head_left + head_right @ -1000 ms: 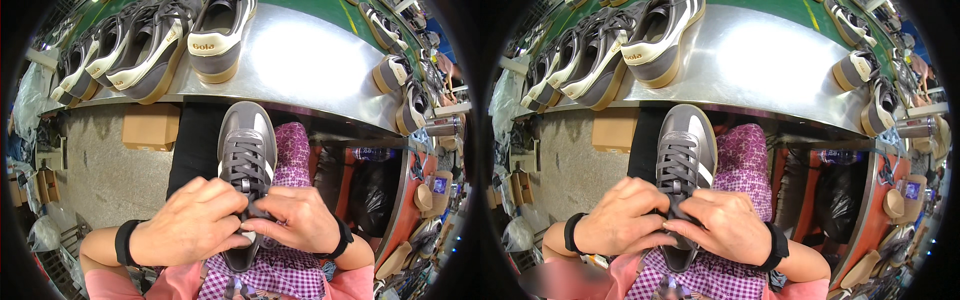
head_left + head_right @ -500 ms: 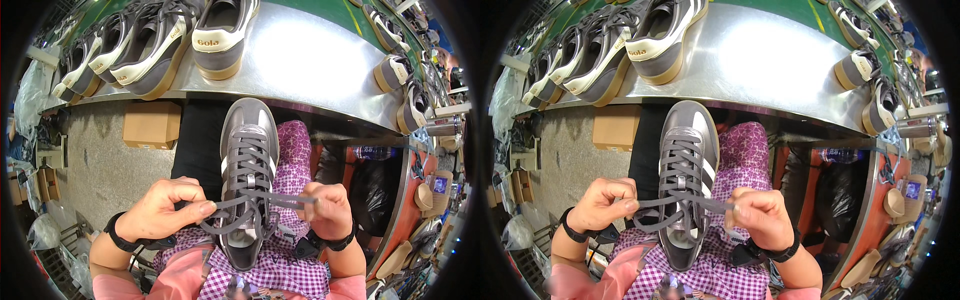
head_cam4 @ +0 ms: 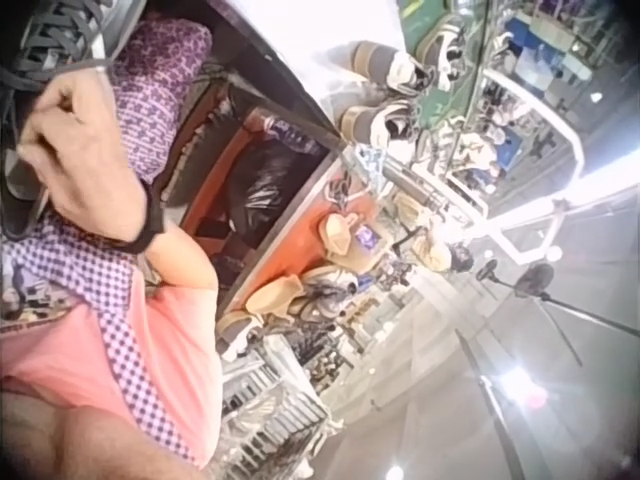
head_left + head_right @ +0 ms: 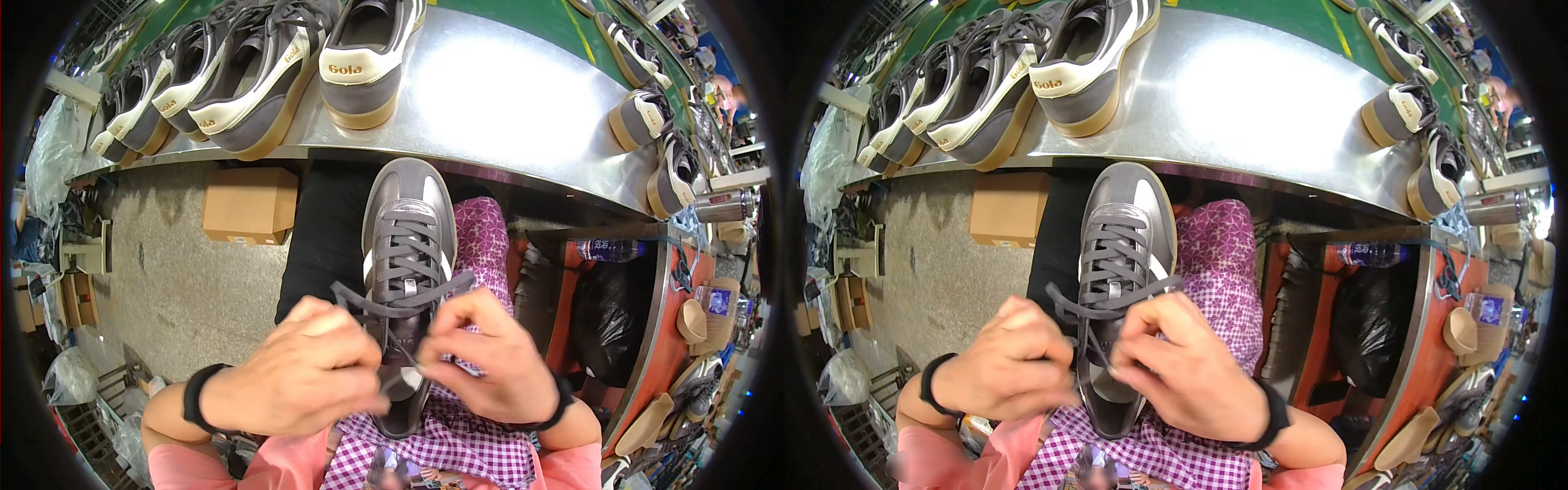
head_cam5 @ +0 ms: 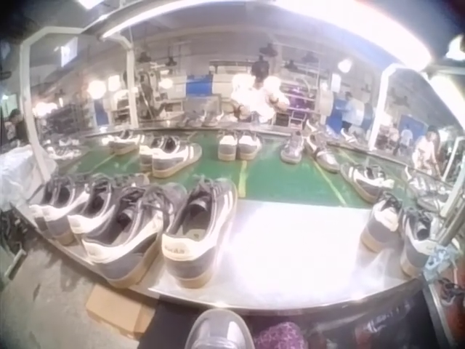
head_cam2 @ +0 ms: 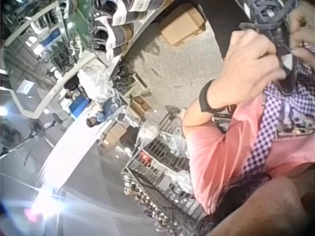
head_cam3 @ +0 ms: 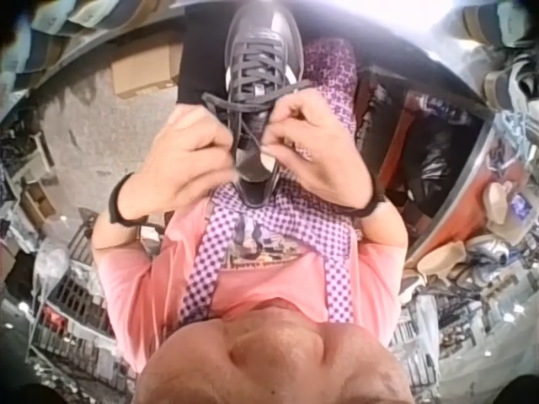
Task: The recorder is lacing and organizing shoes on a production line.
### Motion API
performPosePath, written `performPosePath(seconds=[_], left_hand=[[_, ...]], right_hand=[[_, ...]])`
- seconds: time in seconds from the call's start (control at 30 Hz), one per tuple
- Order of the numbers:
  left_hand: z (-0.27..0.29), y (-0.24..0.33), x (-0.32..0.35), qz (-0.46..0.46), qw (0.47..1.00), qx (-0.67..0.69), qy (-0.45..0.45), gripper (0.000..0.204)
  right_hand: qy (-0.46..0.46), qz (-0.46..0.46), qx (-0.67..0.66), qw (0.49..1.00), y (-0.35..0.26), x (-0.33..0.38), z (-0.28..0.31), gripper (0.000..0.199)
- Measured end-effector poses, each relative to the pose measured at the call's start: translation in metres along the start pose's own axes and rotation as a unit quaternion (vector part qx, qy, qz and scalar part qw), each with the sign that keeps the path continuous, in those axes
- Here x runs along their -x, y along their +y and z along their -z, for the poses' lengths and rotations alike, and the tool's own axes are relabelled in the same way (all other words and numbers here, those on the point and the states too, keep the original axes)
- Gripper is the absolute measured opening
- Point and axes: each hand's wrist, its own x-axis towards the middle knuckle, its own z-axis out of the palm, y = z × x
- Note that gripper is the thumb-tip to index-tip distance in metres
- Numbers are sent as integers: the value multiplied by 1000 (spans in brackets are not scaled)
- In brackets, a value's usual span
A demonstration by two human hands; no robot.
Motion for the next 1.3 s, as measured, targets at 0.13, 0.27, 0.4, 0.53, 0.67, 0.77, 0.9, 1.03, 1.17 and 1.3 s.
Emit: performPosePath(seconds=[0.13, 0.27, 0.4, 0.53, 0.67, 0.77, 0.9, 1.03, 1.17, 1.3], left_hand=[[5, -26, 20, -90, 875, 473, -55, 13], [13, -12, 7, 63, 915, 377, -128, 25], [1, 3, 7, 126, 974, 73, -176, 23], [-1, 2, 11, 17, 983, 178, -50, 17], [29, -7, 14, -85, 927, 343, -129, 9], [31, -6, 22, 66, 981, 177, -51, 18], [18, -8, 14, 101, 979, -112, 140, 28], [-19, 13, 5, -1, 992, -45, 117, 38], [-52, 6, -20, -8, 994, -43, 100, 33], [-24, -3, -23, -7, 983, 171, 61, 17]], right_hand=[[62, 28, -390, 918, 12, 35, 32, 14], [-100, -252, -345, 899, 1, 37, 38, 25], [-136, -200, -39, 969, -8, 19, 24, 24], [-206, -52, -59, 976, 0, 21, 25, 24], [7, 34, -353, 935, 4, 34, 34, 10], [-6, -15, -104, 994, 0, 32, 31, 12], [130, -85, 81, 985, 2, 32, 21, 21], [203, -88, 60, 973, -2, 36, 17, 19], [231, -79, 40, 969, -2, 36, 10, 17], [205, -112, 48, 971, 0, 34, 12, 24]])
